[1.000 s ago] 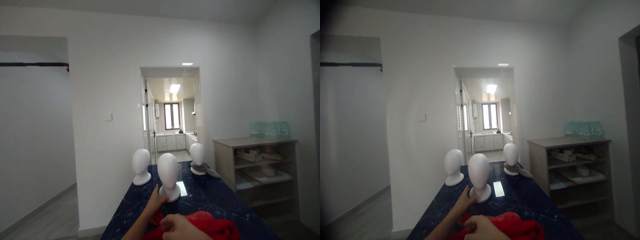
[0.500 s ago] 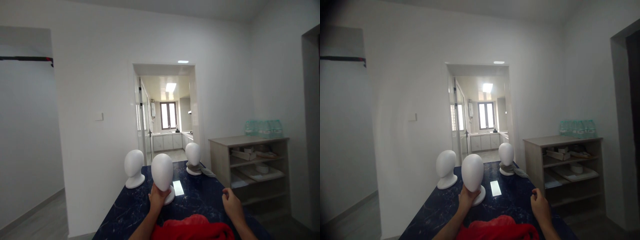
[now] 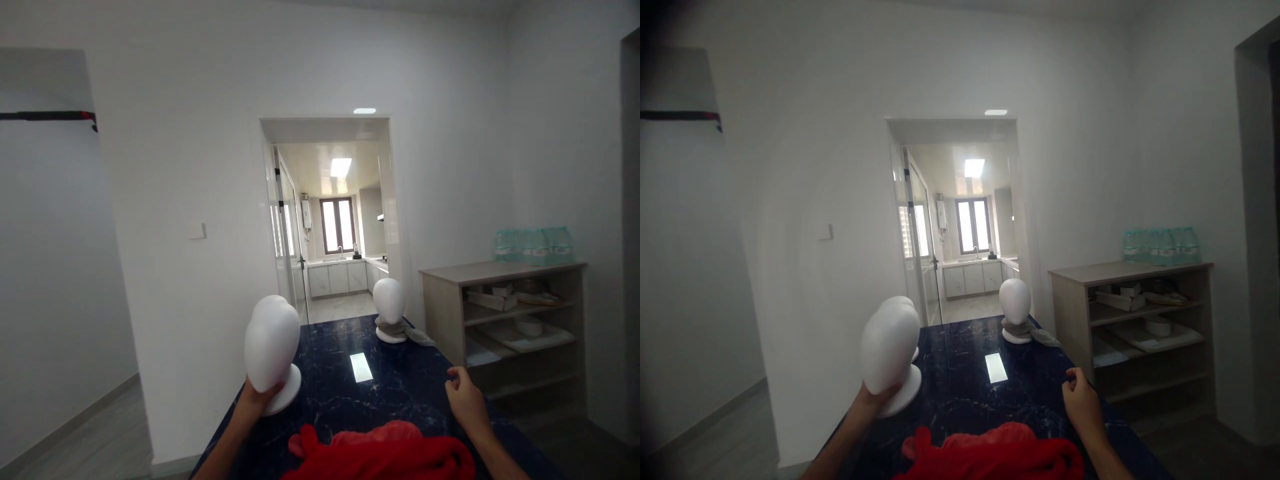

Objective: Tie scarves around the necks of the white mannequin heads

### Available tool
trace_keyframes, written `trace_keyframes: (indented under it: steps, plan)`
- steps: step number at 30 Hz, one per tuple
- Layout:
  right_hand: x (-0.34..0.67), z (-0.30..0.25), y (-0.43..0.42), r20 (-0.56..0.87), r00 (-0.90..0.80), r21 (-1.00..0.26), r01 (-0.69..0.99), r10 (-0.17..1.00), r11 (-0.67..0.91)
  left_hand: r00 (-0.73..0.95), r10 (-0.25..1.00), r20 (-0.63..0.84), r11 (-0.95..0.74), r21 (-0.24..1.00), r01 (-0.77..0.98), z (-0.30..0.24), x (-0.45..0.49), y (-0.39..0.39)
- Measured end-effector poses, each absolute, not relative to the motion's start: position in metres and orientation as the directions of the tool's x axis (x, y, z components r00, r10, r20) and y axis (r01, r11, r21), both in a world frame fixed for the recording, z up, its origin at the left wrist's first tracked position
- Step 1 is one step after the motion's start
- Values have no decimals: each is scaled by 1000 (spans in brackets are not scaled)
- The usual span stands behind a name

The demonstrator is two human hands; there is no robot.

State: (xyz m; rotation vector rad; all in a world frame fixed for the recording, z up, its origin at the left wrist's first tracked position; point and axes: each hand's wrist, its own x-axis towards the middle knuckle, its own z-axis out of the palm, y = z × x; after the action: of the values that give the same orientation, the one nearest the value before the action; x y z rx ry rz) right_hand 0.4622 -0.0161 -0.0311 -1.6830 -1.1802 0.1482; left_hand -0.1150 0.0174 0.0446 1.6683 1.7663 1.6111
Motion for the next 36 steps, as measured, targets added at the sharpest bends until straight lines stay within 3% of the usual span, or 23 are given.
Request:
trace_keyframes:
  steps: [6, 14, 22, 30, 33, 36]
  plan:
    - [458, -28, -18, 396, 533, -804, 595, 748, 2, -372, 804, 464, -242, 827, 507, 48, -171, 9]
    - [461, -29, -21, 404, 517, -791, 611, 755, 5, -431, 785, 445, -214, 847, 486, 32, -178, 19]
    - [458, -21, -25, 394, 518, -798, 603, 759, 3, -362, 820, 444, -216, 824, 524, 27, -170, 16]
    - [457, -21, -25, 404, 525, -821, 570, 749, 43, -523, 824, 217, 152, 806, 572, 6, -177, -27]
    - [454, -22, -21, 418, 504, -807, 588, 756, 55, -383, 880, 281, 11, 794, 607, -21, -151, -55]
    - [452, -23, -20, 425, 476, -793, 605, 770, 63, 95, 967, 237, -240, 714, 657, -30, -97, -76]
